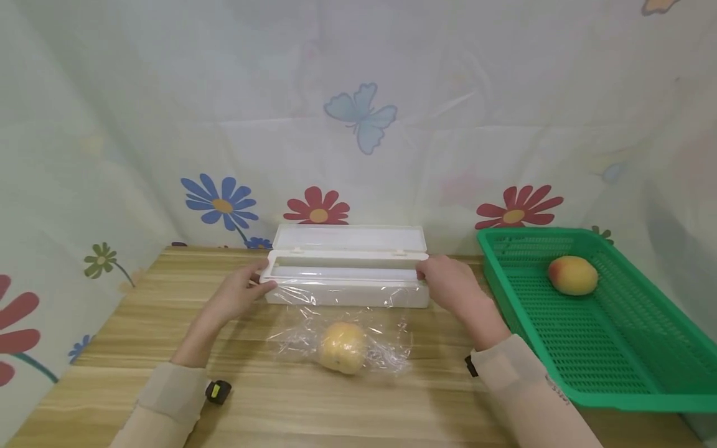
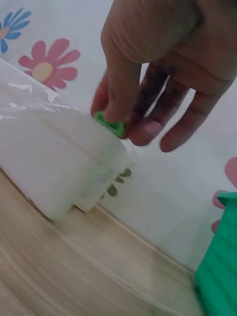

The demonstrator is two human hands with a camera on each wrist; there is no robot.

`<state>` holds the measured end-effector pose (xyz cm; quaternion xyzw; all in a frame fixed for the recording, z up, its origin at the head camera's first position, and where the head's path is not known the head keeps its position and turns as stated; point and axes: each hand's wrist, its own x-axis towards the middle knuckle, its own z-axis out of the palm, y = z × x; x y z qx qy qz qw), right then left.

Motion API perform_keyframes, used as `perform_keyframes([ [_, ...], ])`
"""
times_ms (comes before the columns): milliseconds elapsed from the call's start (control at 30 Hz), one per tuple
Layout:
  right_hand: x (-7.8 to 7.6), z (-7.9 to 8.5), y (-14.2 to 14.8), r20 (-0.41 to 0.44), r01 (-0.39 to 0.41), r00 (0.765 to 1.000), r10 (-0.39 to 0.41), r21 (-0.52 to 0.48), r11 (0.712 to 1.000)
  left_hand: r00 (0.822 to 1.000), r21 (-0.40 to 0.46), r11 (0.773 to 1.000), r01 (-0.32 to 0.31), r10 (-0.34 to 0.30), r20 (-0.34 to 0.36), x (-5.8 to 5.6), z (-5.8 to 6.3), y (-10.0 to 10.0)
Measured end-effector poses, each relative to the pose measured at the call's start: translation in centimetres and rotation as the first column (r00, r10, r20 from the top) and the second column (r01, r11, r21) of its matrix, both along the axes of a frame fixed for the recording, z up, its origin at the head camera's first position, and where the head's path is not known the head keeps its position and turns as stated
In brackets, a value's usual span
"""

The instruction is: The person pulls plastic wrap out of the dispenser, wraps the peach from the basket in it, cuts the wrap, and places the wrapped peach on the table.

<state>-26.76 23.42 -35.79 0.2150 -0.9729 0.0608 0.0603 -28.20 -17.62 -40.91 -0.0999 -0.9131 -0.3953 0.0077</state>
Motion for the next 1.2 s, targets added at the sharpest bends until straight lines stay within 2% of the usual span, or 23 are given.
perform_keyframes([
  [200,2.2,0.1,-1.5,-0.11,0.008,0.994,-0.01,-0.016,1.0,1.0,0.021,1.0,0.001,-0.001,0.016,0.2,0.2,0.0],
  [300,4.0,0.4,-2.8,-0.14,-0.032,0.99,0.02,-0.081,0.996,1.0,0.023,1.0,0.008,-0.009,0.006,0.1,0.2,0.0],
  [400,5.7,0.5,-4.3,-0.152,-0.107,0.985,0.084,-0.15,0.983,1.0,0.022,1.0,0.016,-0.015,-0.004,-0.1,0.1,-0.1],
  [533,7.6,0.3,-6.4,-0.136,-0.199,0.975,0.175,-0.192,0.961,1.0,0.02,1.0,0.017,-0.018,0.002,-0.2,0.1,-0.4],
  [667,9.1,-0.3,-8.0,-0.061,-0.249,0.968,0.242,-0.19,0.95,0.999,0.031,0.999,0.033,-0.033,-0.002,-0.1,0.1,-0.6],
  [800,9.5,-1.4,-9.2,-0.007,-0.258,0.965,0.261,-0.168,0.952,0.999,0.041,0.998,0.054,-0.054,-0.001,-0.1,0.2,-0.8],
  [1000,9.2,-3.0,-10.0,-0.046,-0.271,0.963,0.267,-0.133,0.953,0.995,0.073,0.993,0.089,-0.092,0.032,0.0,0.2,-1.2],
  [1200,8.7,-3.5,-10.2,-0.026,-0.249,0.968,0.249,-0.189,0.95,0.989,0.11,0.987,0.117,-0.126,0.076,0.1,0.4,-1.6],
])
